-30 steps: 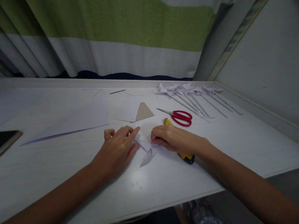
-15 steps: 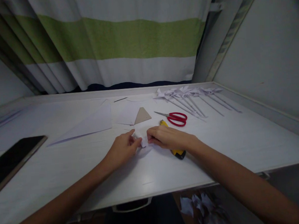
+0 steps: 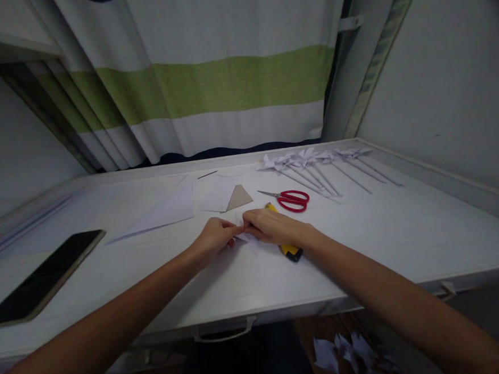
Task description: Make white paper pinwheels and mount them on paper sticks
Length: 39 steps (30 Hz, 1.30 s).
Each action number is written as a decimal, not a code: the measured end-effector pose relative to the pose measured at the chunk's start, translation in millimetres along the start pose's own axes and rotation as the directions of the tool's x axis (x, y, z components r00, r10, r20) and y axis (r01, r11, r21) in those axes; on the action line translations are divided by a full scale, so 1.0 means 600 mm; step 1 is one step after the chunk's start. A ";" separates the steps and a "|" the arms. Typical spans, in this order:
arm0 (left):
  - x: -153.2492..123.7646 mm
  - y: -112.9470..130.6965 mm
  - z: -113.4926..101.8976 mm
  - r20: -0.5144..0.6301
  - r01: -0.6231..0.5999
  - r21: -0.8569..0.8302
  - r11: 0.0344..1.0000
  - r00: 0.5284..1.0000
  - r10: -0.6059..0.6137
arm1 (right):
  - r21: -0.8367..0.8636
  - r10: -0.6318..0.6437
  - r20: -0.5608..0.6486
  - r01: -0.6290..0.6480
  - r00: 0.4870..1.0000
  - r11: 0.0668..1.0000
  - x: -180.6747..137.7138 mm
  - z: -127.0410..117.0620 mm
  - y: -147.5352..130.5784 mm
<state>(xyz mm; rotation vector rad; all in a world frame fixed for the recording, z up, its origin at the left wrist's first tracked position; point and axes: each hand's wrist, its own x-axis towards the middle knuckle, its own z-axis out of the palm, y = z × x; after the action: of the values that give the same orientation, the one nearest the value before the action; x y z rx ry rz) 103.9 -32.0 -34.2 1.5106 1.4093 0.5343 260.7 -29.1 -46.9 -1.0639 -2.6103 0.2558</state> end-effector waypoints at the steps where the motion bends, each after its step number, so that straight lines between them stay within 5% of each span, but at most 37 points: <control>1: 0.002 0.001 0.000 0.003 0.006 -0.009 1.000 1.000 -0.006 | 0.004 0.002 -0.009 -0.002 1.000 1.000 0.000 0.001 0.001; 7: 0.018 -0.005 -0.004 0.040 -0.018 -0.115 0.993 0.999 0.023 | -0.045 -0.002 -0.086 -0.002 0.996 0.999 0.000 -0.001 -0.002; 13: 0.021 -0.002 -0.006 -0.082 -0.171 -0.172 0.970 0.984 0.159 | -0.108 0.022 -0.223 -0.047 0.974 0.993 0.003 -0.003 -0.003; 19: 0.023 0.015 0.000 -0.309 -0.383 -0.047 0.922 0.884 0.351 | -0.215 -0.084 -0.447 -0.016 0.891 0.977 0.008 0.002 0.003; 26: 0.027 0.019 0.007 -0.443 -0.560 -0.011 0.828 0.745 0.498 | -0.282 -0.198 -0.662 0.004 0.723 0.959 0.010 0.002 0.003; 39: 0.033 0.000 0.014 -0.549 -0.629 -0.003 0.777 0.651 0.524 | -0.343 -0.281 -0.665 0.052 0.692 0.938 0.015 0.012 0.006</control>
<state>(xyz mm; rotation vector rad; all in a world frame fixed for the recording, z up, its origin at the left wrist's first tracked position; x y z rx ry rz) 115.8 -16.7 -43.5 1.7207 1.1681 1.5503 254.1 -20.6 -52.3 -0.7716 -2.0237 -0.5262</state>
